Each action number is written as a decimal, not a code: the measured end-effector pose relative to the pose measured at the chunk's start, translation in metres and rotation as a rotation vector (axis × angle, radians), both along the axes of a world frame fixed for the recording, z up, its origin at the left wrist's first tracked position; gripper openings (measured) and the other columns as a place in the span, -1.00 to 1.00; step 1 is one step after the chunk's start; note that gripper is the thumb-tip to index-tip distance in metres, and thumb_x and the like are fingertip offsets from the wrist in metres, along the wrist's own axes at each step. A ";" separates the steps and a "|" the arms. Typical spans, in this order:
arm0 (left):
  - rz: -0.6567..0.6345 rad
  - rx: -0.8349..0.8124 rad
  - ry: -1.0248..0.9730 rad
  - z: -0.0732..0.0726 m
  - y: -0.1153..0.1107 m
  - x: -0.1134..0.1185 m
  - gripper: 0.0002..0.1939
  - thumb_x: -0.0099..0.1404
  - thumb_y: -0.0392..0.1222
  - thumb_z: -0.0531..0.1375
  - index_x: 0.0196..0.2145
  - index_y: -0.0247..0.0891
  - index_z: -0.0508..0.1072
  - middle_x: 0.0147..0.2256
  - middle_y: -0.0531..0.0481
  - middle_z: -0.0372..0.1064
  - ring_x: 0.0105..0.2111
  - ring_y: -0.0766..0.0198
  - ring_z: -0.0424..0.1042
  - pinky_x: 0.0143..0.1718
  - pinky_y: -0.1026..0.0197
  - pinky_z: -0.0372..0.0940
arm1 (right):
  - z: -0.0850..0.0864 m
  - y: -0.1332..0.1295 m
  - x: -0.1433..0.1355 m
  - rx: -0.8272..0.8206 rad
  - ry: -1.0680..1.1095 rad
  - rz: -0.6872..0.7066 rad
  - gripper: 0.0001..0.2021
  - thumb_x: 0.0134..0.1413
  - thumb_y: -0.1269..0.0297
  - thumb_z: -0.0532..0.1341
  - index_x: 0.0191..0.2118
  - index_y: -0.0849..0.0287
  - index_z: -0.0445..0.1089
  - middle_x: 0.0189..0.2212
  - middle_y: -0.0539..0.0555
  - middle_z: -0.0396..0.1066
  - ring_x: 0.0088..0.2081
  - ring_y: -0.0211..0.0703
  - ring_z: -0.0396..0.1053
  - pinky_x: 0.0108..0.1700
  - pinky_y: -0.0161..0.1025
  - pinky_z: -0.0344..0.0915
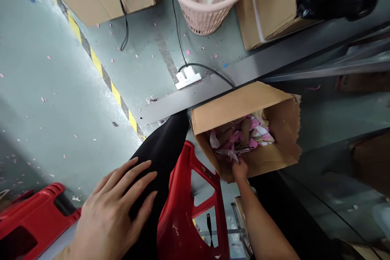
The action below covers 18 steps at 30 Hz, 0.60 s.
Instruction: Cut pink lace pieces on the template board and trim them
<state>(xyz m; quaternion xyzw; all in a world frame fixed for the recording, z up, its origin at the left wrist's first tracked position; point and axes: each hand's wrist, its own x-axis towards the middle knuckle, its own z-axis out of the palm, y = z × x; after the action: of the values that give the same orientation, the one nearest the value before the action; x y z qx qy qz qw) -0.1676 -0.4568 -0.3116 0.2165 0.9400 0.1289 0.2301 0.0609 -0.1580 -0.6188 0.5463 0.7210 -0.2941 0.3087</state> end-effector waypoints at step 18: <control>0.084 0.746 -0.701 0.054 0.047 0.066 -0.55 0.37 -0.10 0.04 0.17 -0.29 0.21 -0.07 -0.23 0.42 -0.05 0.03 0.43 0.01 -0.08 0.28 | 0.403 -0.080 -0.054 -0.493 0.802 -0.219 -0.56 -0.08 -0.17 0.31 -0.34 0.18 0.52 -0.32 0.15 0.52 -0.40 -0.09 0.40 -0.40 -0.20 0.39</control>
<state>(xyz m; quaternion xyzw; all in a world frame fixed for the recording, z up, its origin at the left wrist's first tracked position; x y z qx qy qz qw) -0.1015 -0.4099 -0.2579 0.1898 0.7043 0.5296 0.4330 0.0065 -0.2378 -0.2162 0.3730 0.6303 -0.6743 0.0939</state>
